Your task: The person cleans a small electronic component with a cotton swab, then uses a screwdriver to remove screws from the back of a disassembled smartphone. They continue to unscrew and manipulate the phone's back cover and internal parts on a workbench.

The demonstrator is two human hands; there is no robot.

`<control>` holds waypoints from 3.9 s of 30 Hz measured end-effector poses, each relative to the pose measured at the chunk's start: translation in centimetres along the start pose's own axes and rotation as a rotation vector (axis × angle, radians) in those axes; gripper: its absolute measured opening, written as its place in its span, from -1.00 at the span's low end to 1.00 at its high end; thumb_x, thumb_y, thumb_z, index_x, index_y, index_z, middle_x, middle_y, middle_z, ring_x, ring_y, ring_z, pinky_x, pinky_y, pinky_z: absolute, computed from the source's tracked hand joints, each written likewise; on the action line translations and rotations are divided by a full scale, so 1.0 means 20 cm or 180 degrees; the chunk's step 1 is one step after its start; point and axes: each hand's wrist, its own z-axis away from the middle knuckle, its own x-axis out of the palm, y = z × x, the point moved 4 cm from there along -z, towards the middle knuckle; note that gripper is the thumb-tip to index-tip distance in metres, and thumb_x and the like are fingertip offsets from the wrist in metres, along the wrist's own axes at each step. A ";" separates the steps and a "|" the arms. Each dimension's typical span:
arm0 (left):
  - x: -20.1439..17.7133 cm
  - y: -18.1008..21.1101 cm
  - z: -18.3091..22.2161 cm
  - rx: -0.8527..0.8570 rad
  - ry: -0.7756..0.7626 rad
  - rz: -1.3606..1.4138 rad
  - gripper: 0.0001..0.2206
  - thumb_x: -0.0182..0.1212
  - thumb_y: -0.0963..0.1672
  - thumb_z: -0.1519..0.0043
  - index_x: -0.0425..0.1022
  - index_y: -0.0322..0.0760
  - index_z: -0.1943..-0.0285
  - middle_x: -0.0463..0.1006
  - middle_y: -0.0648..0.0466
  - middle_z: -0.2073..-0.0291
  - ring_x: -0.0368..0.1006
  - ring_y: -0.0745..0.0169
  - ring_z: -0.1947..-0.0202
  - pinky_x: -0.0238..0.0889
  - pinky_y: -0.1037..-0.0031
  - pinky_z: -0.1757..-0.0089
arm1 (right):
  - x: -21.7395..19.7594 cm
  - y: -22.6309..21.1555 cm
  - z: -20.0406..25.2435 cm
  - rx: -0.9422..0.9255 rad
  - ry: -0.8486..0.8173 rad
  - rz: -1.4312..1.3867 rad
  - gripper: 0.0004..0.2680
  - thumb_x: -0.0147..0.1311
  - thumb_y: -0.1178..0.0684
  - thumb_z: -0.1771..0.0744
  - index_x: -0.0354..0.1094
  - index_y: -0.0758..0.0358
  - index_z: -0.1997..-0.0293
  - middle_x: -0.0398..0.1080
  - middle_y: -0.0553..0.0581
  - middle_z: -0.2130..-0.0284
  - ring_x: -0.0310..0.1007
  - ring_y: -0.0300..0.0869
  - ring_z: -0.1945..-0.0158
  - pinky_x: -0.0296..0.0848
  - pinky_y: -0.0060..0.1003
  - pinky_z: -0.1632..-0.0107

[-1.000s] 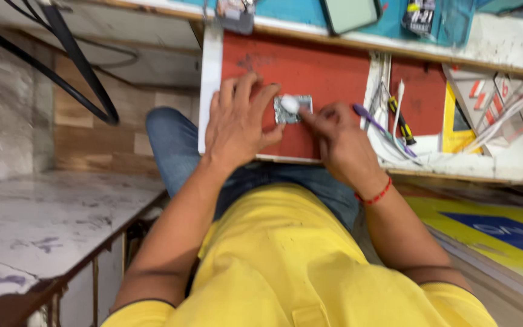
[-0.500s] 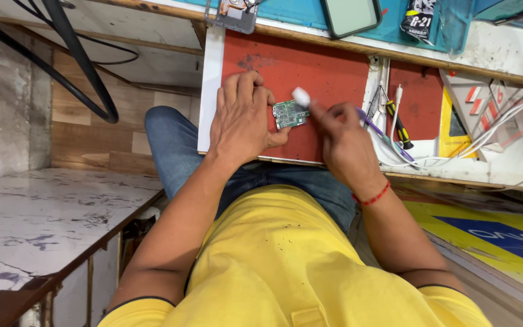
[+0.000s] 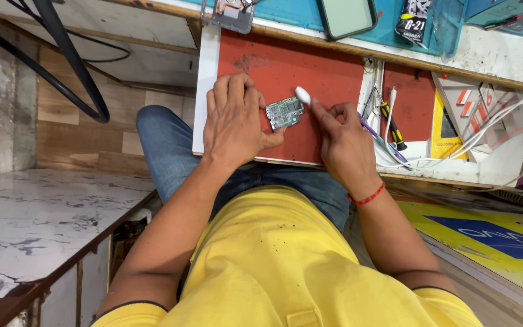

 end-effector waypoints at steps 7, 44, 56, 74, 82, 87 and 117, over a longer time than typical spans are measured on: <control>-0.01 0.00 0.00 -0.0006 -0.0009 0.0008 -0.50 0.57 0.06 0.16 0.51 -0.29 0.22 0.32 -0.04 -0.03 0.15 -0.10 -0.16 0.06 0.11 -0.10 | 0.01 0.00 0.02 -0.0451 -0.0182 -0.0223 -0.55 0.04 0.33 -0.26 0.38 0.11 -0.30 0.35 0.29 0.10 0.44 0.18 0.31 0.43 0.01 0.32; -0.01 -0.04 0.00 0.0084 0.0066 -0.0008 -0.54 0.55 0.07 0.14 0.51 -0.25 0.25 0.34 0.01 -0.03 0.16 -0.06 -0.16 0.09 0.12 -0.08 | 0.07 0.00 -0.02 -0.0401 -0.0572 -0.0358 -0.56 0.03 0.34 -0.25 0.39 0.09 -0.27 0.35 0.32 0.11 0.45 0.19 0.28 0.43 0.01 0.27; -0.02 0.00 0.03 0.0019 0.0003 0.0057 -0.52 0.55 0.05 0.17 0.53 -0.28 0.22 0.37 -0.01 -0.02 0.18 -0.09 -0.16 0.09 0.10 -0.06 | 0.07 -0.05 0.04 -0.0443 -0.0424 -0.0748 -0.63 0.05 0.31 -0.31 0.40 0.11 -0.26 0.37 0.27 0.16 0.45 0.11 0.27 0.44 -0.04 0.25; -0.12 0.10 -0.05 -0.0063 0.0004 -0.0219 -0.49 0.51 0.05 0.28 0.52 -0.21 0.21 0.39 0.00 -0.02 0.20 -0.09 -0.08 0.10 0.08 -0.03 | -0.02 -0.16 0.09 -0.0601 -0.0136 -0.1085 -0.54 0.00 0.32 -0.24 0.39 -0.01 -0.28 0.38 0.24 0.15 0.52 0.15 0.27 0.52 -0.02 0.25; -0.12 0.13 -0.01 -0.0300 -0.0183 -0.0303 -0.54 0.49 0.05 0.19 0.54 -0.22 0.20 0.40 0.03 -0.04 0.21 -0.05 -0.16 0.10 0.11 -0.10 | -0.01 -0.16 0.03 -0.0218 -0.0189 -0.0553 -0.56 -0.02 0.23 -0.27 0.39 -0.09 -0.30 0.43 0.21 0.12 0.50 0.19 0.36 0.50 0.02 0.30; -0.10 0.11 -0.06 -0.0249 -0.0062 -0.0255 -0.49 0.51 0.04 0.26 0.55 -0.22 0.17 0.41 0.03 -0.04 0.20 -0.07 -0.11 0.09 0.10 -0.09 | 0.04 -0.11 -0.05 -0.0187 -0.0294 -0.0312 -0.61 -0.02 0.16 -0.29 0.38 -0.10 -0.28 0.40 0.22 0.13 0.48 0.19 0.42 0.48 0.06 0.37; -0.11 0.10 -0.05 -0.0045 -0.0058 -0.0241 -0.50 0.46 0.13 0.11 0.50 -0.28 0.25 0.37 0.02 0.04 0.19 -0.08 -0.12 0.08 0.11 -0.05 | 0.01 -0.22 0.07 -0.0548 -0.0733 -0.1185 -0.58 0.00 0.26 -0.31 0.31 -0.01 -0.34 0.34 0.24 0.10 0.47 0.17 0.29 0.49 -0.01 0.26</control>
